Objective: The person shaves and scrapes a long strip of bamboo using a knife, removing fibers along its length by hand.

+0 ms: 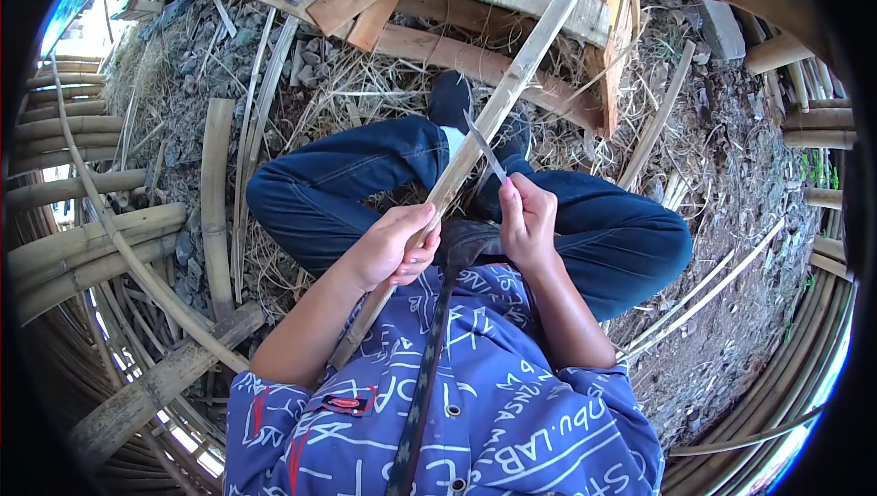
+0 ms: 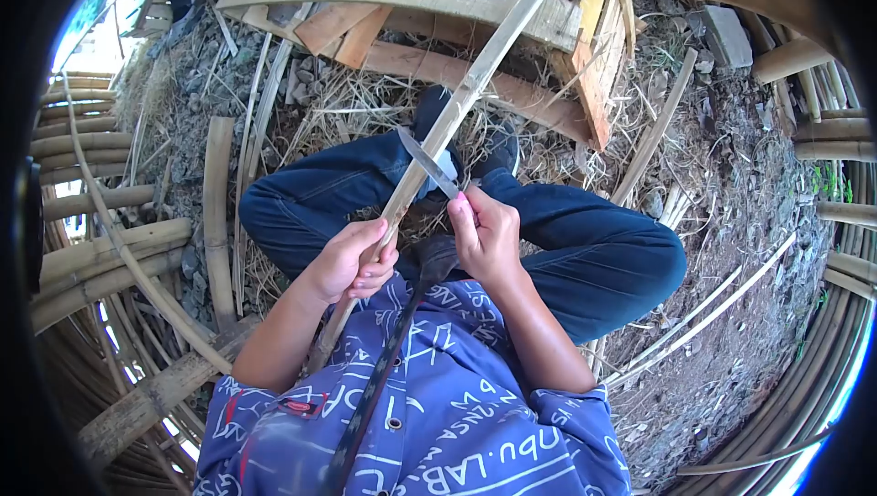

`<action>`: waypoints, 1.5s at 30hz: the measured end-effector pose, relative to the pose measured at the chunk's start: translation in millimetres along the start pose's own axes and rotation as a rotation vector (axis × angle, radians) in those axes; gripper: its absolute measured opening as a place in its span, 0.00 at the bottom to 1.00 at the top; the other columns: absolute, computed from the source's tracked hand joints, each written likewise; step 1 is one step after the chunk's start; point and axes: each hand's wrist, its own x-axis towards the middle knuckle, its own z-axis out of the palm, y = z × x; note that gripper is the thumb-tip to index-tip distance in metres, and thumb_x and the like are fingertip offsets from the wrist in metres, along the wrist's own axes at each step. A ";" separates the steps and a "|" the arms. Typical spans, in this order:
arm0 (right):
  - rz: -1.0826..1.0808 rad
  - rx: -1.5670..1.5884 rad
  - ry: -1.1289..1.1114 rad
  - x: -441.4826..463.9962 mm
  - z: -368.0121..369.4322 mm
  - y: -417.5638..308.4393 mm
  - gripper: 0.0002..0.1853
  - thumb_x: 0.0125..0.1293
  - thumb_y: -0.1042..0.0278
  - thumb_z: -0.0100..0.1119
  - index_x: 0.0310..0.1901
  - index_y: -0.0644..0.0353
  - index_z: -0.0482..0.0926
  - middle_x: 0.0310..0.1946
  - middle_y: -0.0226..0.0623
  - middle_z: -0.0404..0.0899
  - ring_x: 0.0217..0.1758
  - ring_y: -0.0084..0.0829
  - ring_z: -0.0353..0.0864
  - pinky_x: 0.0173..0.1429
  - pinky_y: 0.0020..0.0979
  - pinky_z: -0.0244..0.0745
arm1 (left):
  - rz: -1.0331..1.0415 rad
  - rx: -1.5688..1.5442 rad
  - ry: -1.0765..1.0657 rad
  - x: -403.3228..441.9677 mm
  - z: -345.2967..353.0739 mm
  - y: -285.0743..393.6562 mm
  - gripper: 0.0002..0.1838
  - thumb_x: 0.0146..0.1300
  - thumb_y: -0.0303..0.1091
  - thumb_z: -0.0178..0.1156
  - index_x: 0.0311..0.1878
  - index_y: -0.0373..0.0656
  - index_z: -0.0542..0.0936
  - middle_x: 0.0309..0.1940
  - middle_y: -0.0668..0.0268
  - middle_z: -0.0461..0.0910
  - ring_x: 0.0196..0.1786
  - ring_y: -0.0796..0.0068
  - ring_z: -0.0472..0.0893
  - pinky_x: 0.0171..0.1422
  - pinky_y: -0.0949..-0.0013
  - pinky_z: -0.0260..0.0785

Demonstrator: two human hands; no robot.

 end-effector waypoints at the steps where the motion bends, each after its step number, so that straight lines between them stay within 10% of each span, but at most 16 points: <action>1: -0.013 -0.005 -0.023 -2.8 -1.6 -2.6 0.20 0.69 0.61 0.51 0.22 0.66 0.68 0.12 0.40 0.62 0.13 0.31 0.61 0.21 0.32 0.58 | -0.010 -0.013 0.008 0.2 1.0 -1.0 0.20 0.73 0.49 0.42 0.30 0.44 0.67 0.13 0.76 0.58 0.11 0.88 0.58 0.12 0.81 0.51; 10: 0.632 0.844 -0.076 -25.7 -14.2 -13.0 0.29 0.74 0.43 0.32 0.20 0.56 0.60 0.13 0.22 0.54 0.16 0.14 0.49 0.19 0.21 0.43 | 0.062 0.072 0.092 -2.0 13.3 -1.9 0.16 0.70 0.42 0.44 0.30 0.42 0.66 0.12 0.75 0.58 0.10 0.88 0.57 0.10 0.81 0.49; 15: 0.241 0.085 -0.122 -23.9 -18.8 -20.3 0.18 0.68 0.59 0.56 0.27 0.66 0.72 0.13 0.34 0.67 0.16 0.23 0.68 0.22 0.28 0.61 | 0.064 0.107 0.108 -3.1 15.4 -1.1 0.15 0.71 0.42 0.44 0.32 0.42 0.68 0.14 0.76 0.59 0.12 0.90 0.58 0.12 0.82 0.51; 23: 0.024 -0.300 -0.221 -13.5 -1.9 -32.8 0.23 0.61 0.49 0.61 0.22 0.61 0.70 0.13 0.43 0.69 0.18 0.47 0.74 0.21 0.39 0.65 | 0.048 0.040 0.128 -3.8 16.2 -0.5 0.14 0.71 0.42 0.47 0.33 0.42 0.69 0.15 0.77 0.60 0.13 0.91 0.56 0.14 0.82 0.45; 41: -0.295 -0.572 -0.169 0.8 0.6 -13.6 0.23 0.55 0.46 0.64 0.20 0.57 0.70 0.14 0.34 0.70 0.15 0.36 0.73 0.18 0.35 0.65 | 0.136 0.257 0.196 0.2 19.9 -7.3 0.17 0.73 0.46 0.44 0.34 0.43 0.66 0.14 0.75 0.58 0.13 0.91 0.54 0.14 0.82 0.43; 45: -0.309 -0.565 -0.164 2.1 -0.3 -12.4 0.23 0.55 0.46 0.64 0.20 0.57 0.69 0.13 0.33 0.69 0.14 0.36 0.72 0.18 0.35 0.64 | 0.119 0.209 0.156 0.7 17.5 -8.5 0.18 0.73 0.46 0.43 0.33 0.42 0.66 0.14 0.75 0.58 0.12 0.89 0.55 0.14 0.79 0.55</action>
